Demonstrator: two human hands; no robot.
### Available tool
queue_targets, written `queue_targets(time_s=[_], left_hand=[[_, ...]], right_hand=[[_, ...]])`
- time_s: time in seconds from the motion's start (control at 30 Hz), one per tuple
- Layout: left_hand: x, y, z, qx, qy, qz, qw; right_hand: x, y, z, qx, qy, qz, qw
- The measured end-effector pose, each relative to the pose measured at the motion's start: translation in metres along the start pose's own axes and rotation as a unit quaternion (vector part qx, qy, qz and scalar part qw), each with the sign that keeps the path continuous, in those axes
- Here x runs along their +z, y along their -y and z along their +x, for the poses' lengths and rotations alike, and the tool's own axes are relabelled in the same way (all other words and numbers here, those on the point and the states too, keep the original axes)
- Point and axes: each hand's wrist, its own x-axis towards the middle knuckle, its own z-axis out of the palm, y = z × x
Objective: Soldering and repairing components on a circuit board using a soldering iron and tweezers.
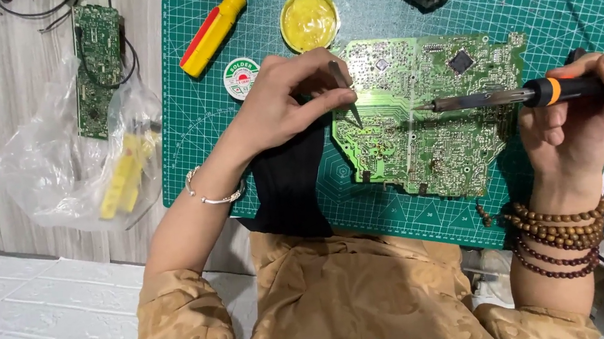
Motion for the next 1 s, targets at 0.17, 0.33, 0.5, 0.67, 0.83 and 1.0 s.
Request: queue_targets(time_s=[0.17,0.33,0.5,0.67,0.83,1.0], left_hand=[[-0.003,0.000,0.000,0.002,0.006,-0.005,1.000],[-0.001,-0.002,0.001,-0.003,0.014,-0.007,1.000],[-0.001,-0.002,-0.001,0.020,0.021,0.007,1.000],[0.000,-0.001,-0.002,0.031,0.023,0.010,0.999],[-0.002,-0.002,-0.003,0.031,0.021,0.013,0.999],[-0.009,-0.007,-0.002,0.026,0.026,0.008,0.999]], right_hand=[[0.001,0.000,0.001,-0.003,0.007,-0.018,1.000],[-0.004,-0.003,-0.001,-0.005,0.011,-0.030,0.999],[-0.016,-0.009,-0.005,0.004,0.014,-0.033,0.999],[-0.043,-0.020,-0.005,-0.007,0.046,-0.024,0.999],[-0.050,-0.023,-0.006,-0.014,0.071,-0.060,0.996],[-0.057,-0.025,-0.007,-0.015,0.057,-0.052,0.997]])
